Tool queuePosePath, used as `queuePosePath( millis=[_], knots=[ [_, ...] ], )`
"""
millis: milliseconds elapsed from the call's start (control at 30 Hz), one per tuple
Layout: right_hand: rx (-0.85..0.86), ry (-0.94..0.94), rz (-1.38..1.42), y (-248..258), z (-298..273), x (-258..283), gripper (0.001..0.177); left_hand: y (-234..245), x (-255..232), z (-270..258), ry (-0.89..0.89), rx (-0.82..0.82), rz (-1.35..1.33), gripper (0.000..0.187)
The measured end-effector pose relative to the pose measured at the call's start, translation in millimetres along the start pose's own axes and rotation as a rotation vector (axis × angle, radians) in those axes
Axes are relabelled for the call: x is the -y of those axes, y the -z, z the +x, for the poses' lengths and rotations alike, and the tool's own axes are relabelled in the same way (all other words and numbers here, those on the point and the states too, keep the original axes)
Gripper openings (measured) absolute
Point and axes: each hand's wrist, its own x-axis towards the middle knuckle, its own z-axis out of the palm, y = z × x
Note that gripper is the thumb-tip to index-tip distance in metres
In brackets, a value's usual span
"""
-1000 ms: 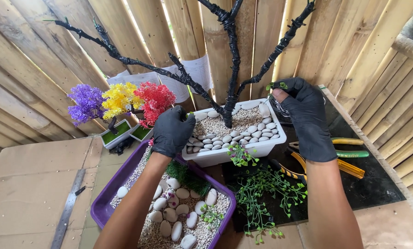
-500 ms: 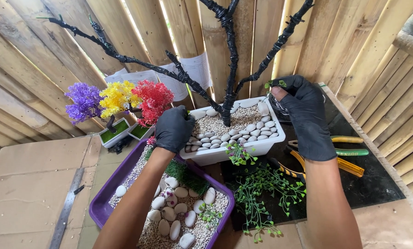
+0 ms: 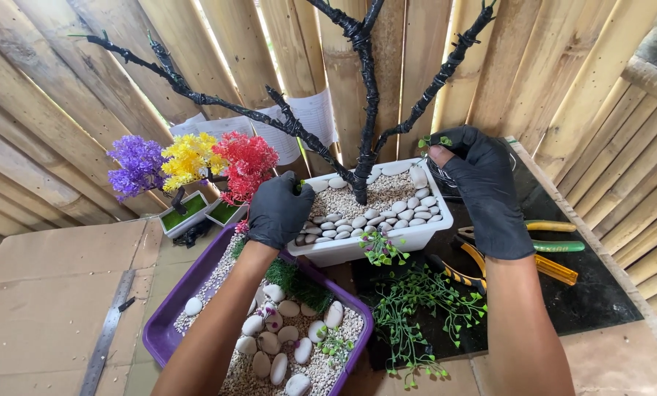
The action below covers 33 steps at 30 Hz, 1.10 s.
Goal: The person arranges small artificial green plants and white stones into a white rectangular bonsai pot containing a black branch structure. They pick up plants from a purple tray and place them among the stones, adjusting their positions by hand.
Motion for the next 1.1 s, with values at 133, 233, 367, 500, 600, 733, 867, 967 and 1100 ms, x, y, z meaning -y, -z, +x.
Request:
queuePosePath(
  millis=[133, 233, 367, 500, 600, 733, 867, 967, 1100],
  knots=[
    [0.021, 0.1, -0.096, 0.2, 4.3, -14.9, 0.017, 20.3, -8.8, -9.5, 0.021, 0.008, -0.095, 0.037],
    [0.028, 0.18, -0.227, -4.0, 6.0, -26.1, 0.016, 18.2, -0.8, -14.7, -0.021, -0.066, -0.174, 0.037],
    [0.047, 0.315, -0.417, -11.9, 7.5, -35.9, 0.009, 21.4, 8.3, -26.7, -0.131, -0.197, -0.298, 0.036],
    [0.057, 0.37, -0.45, -12.8, 10.7, -41.3, 0.009, 18.5, 31.2, -37.6, -0.214, -0.259, -0.382, 0.039],
    [0.065, 0.4, -0.491, -14.1, 10.7, -44.2, 0.009, 21.4, 42.0, -47.1, -0.255, -0.264, -0.442, 0.04],
    [0.058, 0.404, -0.503, -15.8, 11.5, -49.7, 0.01, 19.3, 45.6, -58.6, -0.288, -0.198, -0.429, 0.026],
    [0.045, 0.42, -0.556, -16.5, 12.5, -52.3, 0.013, 27.6, 31.0, -66.6, -0.314, -0.163, -0.453, 0.032],
    [0.049, 0.412, -0.572, -19.8, 7.9, -43.4, 0.013, 25.3, 30.4, -66.5, -0.322, -0.148, -0.453, 0.042],
    [0.064, 0.432, -0.616, -24.2, 5.8, -33.7, 0.013, 12.9, 36.0, -63.7, -0.336, -0.122, -0.363, 0.058]
  ],
)
